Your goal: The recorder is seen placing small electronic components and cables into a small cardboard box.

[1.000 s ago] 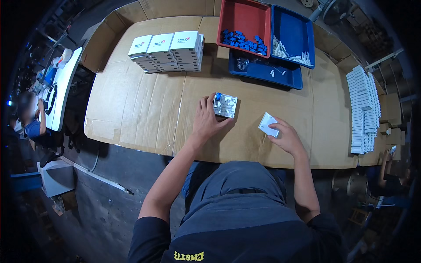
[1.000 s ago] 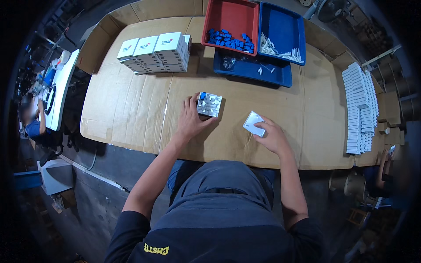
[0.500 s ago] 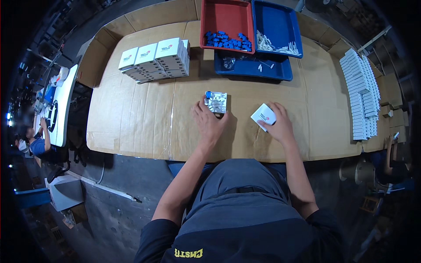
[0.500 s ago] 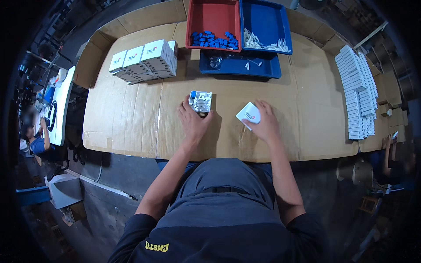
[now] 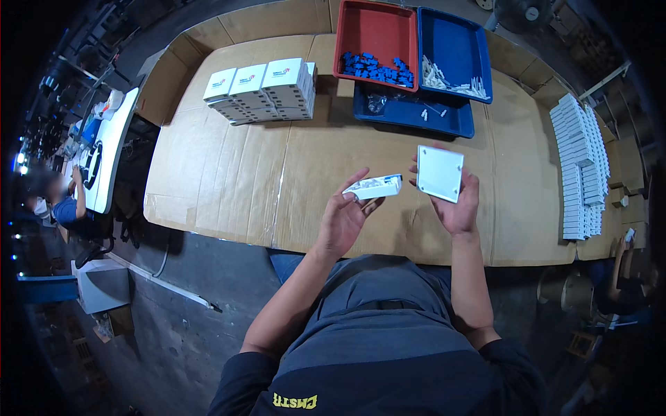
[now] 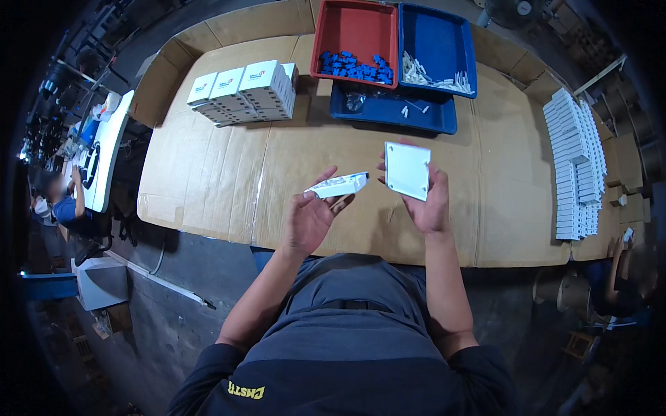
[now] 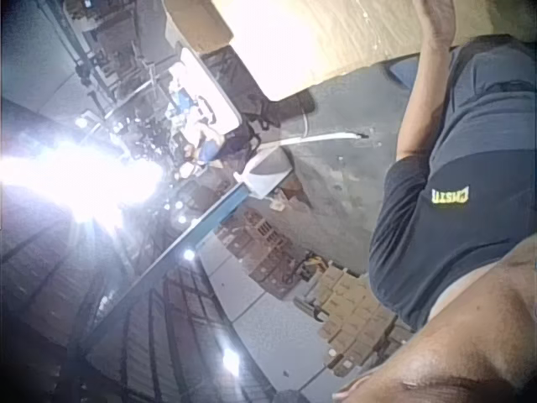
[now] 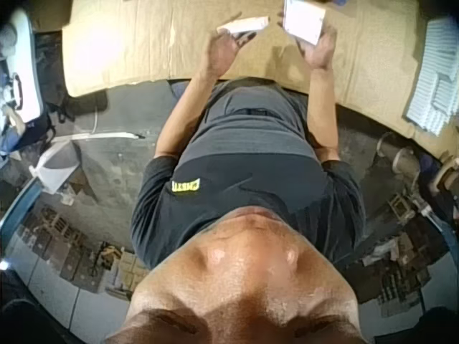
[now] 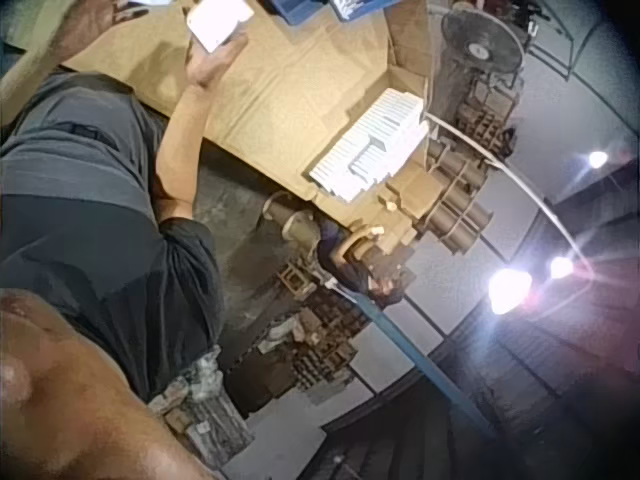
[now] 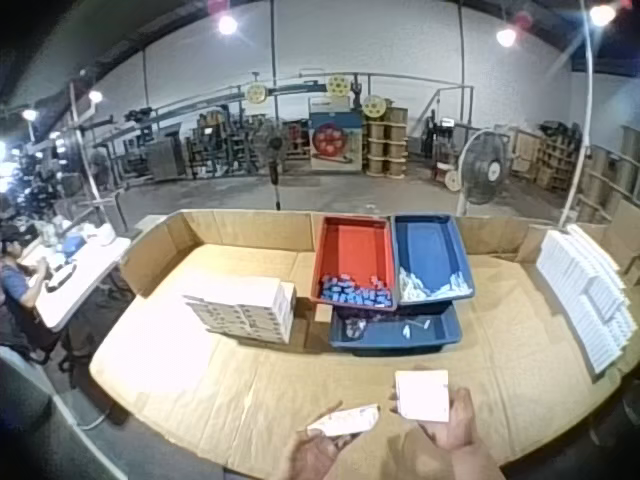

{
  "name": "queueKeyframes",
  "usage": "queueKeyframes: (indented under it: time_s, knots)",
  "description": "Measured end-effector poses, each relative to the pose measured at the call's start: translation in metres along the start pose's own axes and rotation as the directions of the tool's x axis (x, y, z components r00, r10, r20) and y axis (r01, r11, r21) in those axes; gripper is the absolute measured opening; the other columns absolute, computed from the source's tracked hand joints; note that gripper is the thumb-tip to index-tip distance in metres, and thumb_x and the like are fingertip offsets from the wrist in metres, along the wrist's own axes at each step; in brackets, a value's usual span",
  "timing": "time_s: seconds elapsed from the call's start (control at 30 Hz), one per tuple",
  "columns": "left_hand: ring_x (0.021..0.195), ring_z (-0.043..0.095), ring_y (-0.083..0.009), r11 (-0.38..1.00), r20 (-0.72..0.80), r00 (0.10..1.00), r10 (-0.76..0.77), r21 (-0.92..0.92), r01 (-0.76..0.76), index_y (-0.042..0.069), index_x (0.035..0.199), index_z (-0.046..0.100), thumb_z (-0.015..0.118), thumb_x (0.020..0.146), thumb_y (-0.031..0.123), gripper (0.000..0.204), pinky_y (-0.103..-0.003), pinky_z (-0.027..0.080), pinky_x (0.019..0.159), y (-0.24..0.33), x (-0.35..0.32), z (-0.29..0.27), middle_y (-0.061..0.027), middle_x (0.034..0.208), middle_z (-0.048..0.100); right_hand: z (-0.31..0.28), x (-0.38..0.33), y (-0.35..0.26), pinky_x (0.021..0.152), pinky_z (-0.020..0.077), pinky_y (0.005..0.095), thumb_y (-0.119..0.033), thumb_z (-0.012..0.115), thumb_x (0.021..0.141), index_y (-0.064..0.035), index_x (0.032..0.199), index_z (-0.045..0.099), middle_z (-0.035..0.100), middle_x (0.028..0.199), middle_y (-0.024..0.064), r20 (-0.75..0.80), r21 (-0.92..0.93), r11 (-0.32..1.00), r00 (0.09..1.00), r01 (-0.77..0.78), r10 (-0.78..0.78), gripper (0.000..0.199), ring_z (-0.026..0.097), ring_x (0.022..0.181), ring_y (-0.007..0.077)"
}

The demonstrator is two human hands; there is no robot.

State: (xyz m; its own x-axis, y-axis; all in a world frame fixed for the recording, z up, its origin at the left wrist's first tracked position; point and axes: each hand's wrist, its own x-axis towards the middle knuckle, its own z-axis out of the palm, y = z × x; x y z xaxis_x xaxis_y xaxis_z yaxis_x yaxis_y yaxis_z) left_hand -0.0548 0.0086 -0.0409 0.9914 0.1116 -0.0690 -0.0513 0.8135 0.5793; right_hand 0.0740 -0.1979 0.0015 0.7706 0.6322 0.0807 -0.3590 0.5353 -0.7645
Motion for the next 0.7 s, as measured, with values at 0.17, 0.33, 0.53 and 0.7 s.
queueKeyframes:
  time_s: [0.17, 0.33, 0.53, 0.7]
  knots:
    - [0.132, 0.056, -0.0326, 0.987, -0.002, 1.000, -0.018, -0.162, 0.017, 0.000, 0.158, 0.031, 0.053, 0.093, 0.058, 0.090, -0.048, 0.041, 0.115, 0.003, -0.010, 0.014, -0.0249, 0.145, 0.054, 0.029, 0.016, -0.010, 0.109, 0.0466, 0.0489, -0.055, 0.037, 0.104, 0.0004, 0.154, 0.039, 0.057, 0.142, 0.0248, -0.014, -0.111, 0.994, 1.000, -0.020, 0.019, 0.075, 0.059, 0.129, 0.0377]
    - [0.129, 0.058, -0.0314, 0.972, -0.033, 0.987, -0.157, -0.183, 0.148, 0.001, 0.153, 0.042, 0.044, 0.093, 0.067, 0.088, -0.047, 0.044, 0.110, 0.004, -0.018, 0.023, -0.0225, 0.143, 0.057, 0.038, 0.023, -0.002, 0.113, 0.0446, 0.0461, -0.051, 0.036, 0.105, 0.0032, 0.152, 0.041, 0.056, 0.144, 0.0238, 0.154, -0.169, 0.985, 0.986, -0.030, 0.057, 0.072, 0.057, 0.133, 0.0350]
    - [0.114, 0.064, -0.0286, 0.933, -0.171, 0.935, -0.311, -0.242, 0.266, 0.006, 0.143, 0.052, 0.033, 0.099, 0.068, 0.078, -0.048, 0.048, 0.104, -0.006, -0.012, 0.029, -0.0148, 0.129, 0.065, 0.044, 0.017, 0.017, 0.112, 0.0441, 0.0402, -0.052, 0.032, 0.109, 0.0001, 0.148, 0.049, 0.057, 0.143, 0.0169, 0.157, -0.537, 0.843, 0.984, 0.015, 0.083, 0.067, 0.058, 0.130, 0.0276]
    - [0.109, 0.067, -0.0279, 0.941, -0.302, 0.895, -0.327, -0.190, 0.279, 0.005, 0.139, 0.052, 0.021, 0.104, 0.072, 0.082, -0.047, 0.052, 0.100, -0.009, -0.007, 0.043, -0.0150, 0.120, 0.067, 0.035, 0.009, 0.023, 0.108, 0.0466, 0.0391, -0.059, 0.031, 0.109, -0.0014, 0.148, 0.051, 0.060, 0.139, 0.0162, 0.170, -0.645, 0.763, 0.981, 0.036, 0.098, 0.072, 0.059, 0.128, 0.0262]
